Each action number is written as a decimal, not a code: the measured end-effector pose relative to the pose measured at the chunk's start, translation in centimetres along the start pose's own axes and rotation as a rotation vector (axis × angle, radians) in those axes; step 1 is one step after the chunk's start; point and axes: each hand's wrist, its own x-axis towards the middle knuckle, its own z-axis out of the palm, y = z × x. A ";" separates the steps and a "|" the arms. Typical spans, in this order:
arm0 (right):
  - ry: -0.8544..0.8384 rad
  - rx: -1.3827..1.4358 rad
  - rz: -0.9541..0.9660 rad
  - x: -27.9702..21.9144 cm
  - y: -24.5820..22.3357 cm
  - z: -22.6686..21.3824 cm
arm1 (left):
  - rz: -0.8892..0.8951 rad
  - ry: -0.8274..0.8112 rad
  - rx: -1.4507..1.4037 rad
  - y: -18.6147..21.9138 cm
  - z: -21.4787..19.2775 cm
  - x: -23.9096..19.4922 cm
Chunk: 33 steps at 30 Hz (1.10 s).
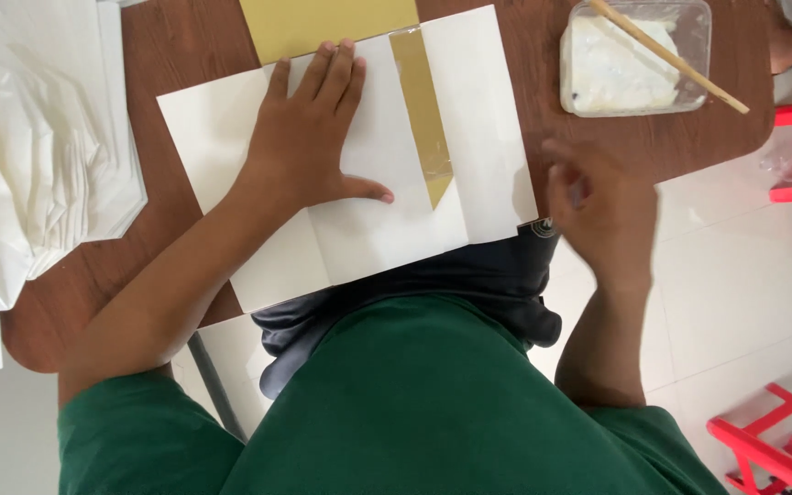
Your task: The person applies a white adhesive to a white paper structure using a brush. They then place a yellow paper sheet onto the glued area and press it down. The person continues to apply adhesive to the edges of the paper structure.
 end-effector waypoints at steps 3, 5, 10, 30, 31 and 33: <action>0.244 0.009 -0.178 0.9 3.4 -0.6 | 0.061 0.081 0.022 -0.4 0.0 0.2; 0.406 0.060 -0.283 2.8 5.1 -1.1 | 0.097 0.224 -0.014 -1.0 -0.4 0.4; 0.378 -0.243 -0.257 7.2 7.6 -2.3 | 0.161 0.289 -0.072 -1.7 -0.9 0.6; 0.533 0.966 -0.094 3.8 19.4 -3.6 | 0.262 0.381 -0.048 6.9 -7.8 13.5; 0.555 1.155 -0.116 3.1 21.1 -2.4 | 0.267 0.352 -0.050 7.9 -7.9 14.5; 0.578 1.345 -0.129 2.7 22.5 -0.9 | 0.280 0.316 -0.054 9.7 -7.5 16.4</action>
